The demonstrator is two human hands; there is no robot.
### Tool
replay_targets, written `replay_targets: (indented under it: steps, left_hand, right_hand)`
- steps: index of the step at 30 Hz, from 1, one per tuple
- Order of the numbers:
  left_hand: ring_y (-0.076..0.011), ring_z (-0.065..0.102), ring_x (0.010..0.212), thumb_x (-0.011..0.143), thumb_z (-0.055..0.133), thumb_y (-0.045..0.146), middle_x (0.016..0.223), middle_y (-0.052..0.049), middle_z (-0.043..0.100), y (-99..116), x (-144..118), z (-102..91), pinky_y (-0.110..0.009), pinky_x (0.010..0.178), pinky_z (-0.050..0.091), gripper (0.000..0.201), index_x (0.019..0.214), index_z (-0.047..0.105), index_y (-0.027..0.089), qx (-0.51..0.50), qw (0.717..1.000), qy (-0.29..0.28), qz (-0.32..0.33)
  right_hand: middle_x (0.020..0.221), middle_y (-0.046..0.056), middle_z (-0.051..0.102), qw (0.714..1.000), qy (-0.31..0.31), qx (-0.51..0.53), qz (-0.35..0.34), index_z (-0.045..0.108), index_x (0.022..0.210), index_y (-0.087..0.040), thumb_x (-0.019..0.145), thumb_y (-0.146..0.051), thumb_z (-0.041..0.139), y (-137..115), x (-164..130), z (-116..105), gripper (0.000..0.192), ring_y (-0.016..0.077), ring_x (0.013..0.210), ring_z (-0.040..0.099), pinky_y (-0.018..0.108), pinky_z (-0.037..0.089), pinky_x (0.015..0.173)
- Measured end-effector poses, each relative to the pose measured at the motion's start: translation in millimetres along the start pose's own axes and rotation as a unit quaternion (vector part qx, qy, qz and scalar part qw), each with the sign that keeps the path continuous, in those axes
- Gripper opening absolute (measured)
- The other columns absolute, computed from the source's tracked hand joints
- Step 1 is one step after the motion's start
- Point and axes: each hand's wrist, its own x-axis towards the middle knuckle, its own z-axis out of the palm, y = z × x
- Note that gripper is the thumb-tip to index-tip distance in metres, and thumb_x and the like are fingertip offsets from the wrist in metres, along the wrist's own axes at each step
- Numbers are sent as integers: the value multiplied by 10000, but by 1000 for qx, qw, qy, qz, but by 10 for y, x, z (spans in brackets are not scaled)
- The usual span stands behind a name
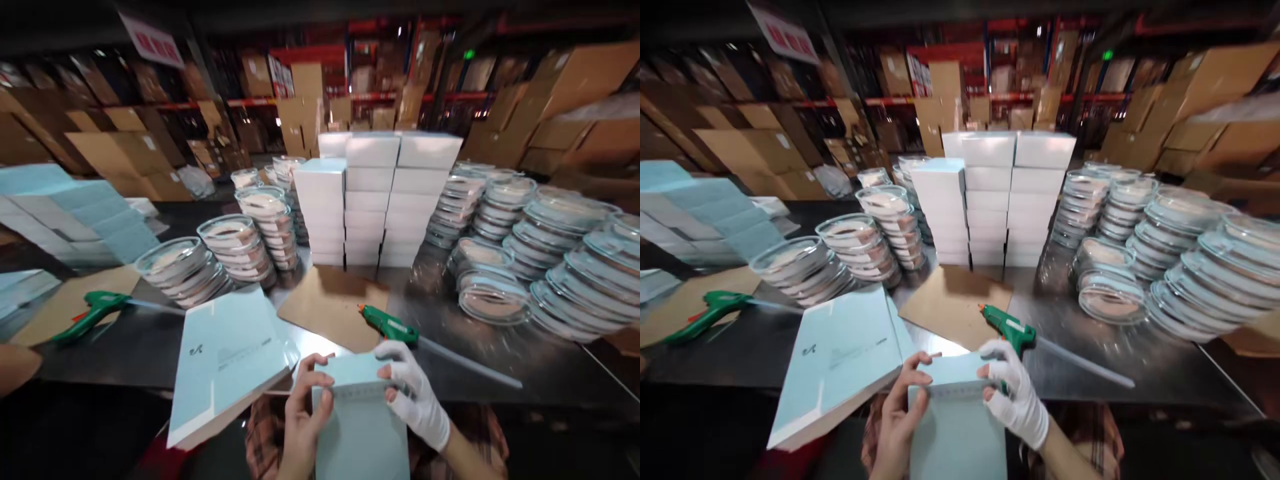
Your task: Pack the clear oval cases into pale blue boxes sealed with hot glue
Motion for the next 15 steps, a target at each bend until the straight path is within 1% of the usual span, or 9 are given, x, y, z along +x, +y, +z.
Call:
replay_targets:
  steps: [2,4,6,8,9,10,12,14,15]
  left_hand:
    - [-346,670,1169,825,781,560,1202,-100,630,-3,35,24,-446,980,537,319,821,719,247,-20,999,20,-22]
    - [-352,657,1186,789,792,614,1231,-102,632,46,83,34,-449,994,538,371,824,721,252,-11,999,24,-39]
    - [-352,642,1190,765,799,645,1229,-114,642,124,120,43,-445,1003,533,404,823,731,251,16,999,18,-38]
    - [-344,628,1195,764,799,651,1185,-118,653,190,135,70,-428,1012,519,405,818,746,253,34,999,14,-19]
    - [-339,622,1197,767,798,649,1168,-117,655,211,134,88,-417,1012,513,400,815,752,254,36,999,13,-9]
    - [-335,620,1198,768,799,649,1160,-115,656,223,131,107,-408,1006,510,397,811,757,256,38,999,9,-3]
    - [-330,624,1188,764,800,652,1156,-112,660,237,130,123,-400,996,512,401,797,761,255,40,999,4,1]
    - [-328,636,1190,756,802,666,1169,-106,678,267,169,91,-404,1015,513,416,827,766,257,43,999,26,-2]
    - [-326,645,1191,750,803,675,1184,-100,691,294,214,58,-406,1025,516,431,886,771,267,42,998,51,-9]
  right_hand:
    - [1225,79,600,1000,25,-7,3,658,1138,-325,994,-340,591,60,35,46,159,244,1116,648,398,564,972]
    - [1226,85,616,1000,3,-15,-9,670,1132,-315,958,-316,611,97,129,23,184,249,1121,656,406,561,993]
    - [1358,107,601,998,-43,-46,-24,671,1239,-316,899,-270,651,83,258,-46,344,276,1258,623,447,524,1068]
    - [1529,117,521,989,-108,-95,-42,677,1320,-329,814,-225,714,22,397,-125,518,342,1451,487,549,432,1161]
    - [1566,111,502,982,-145,-115,-46,698,1309,-333,782,-200,736,-15,463,-158,545,367,1508,418,593,381,1189]
    - [1566,103,516,975,-181,-123,-45,731,1262,-330,765,-176,743,-49,522,-185,520,375,1532,385,612,348,1205]
    - [1526,98,568,966,-232,-113,-29,782,1146,-313,779,-173,754,-85,604,-215,394,357,1526,409,591,332,1224]
    - [1578,124,517,976,-203,-78,14,774,1191,-299,799,-306,816,-58,602,-212,395,348,1521,423,556,338,1230]
    - [1623,143,459,985,-158,-51,48,739,1282,-301,786,-429,846,-24,562,-193,523,357,1528,412,552,353,1222]
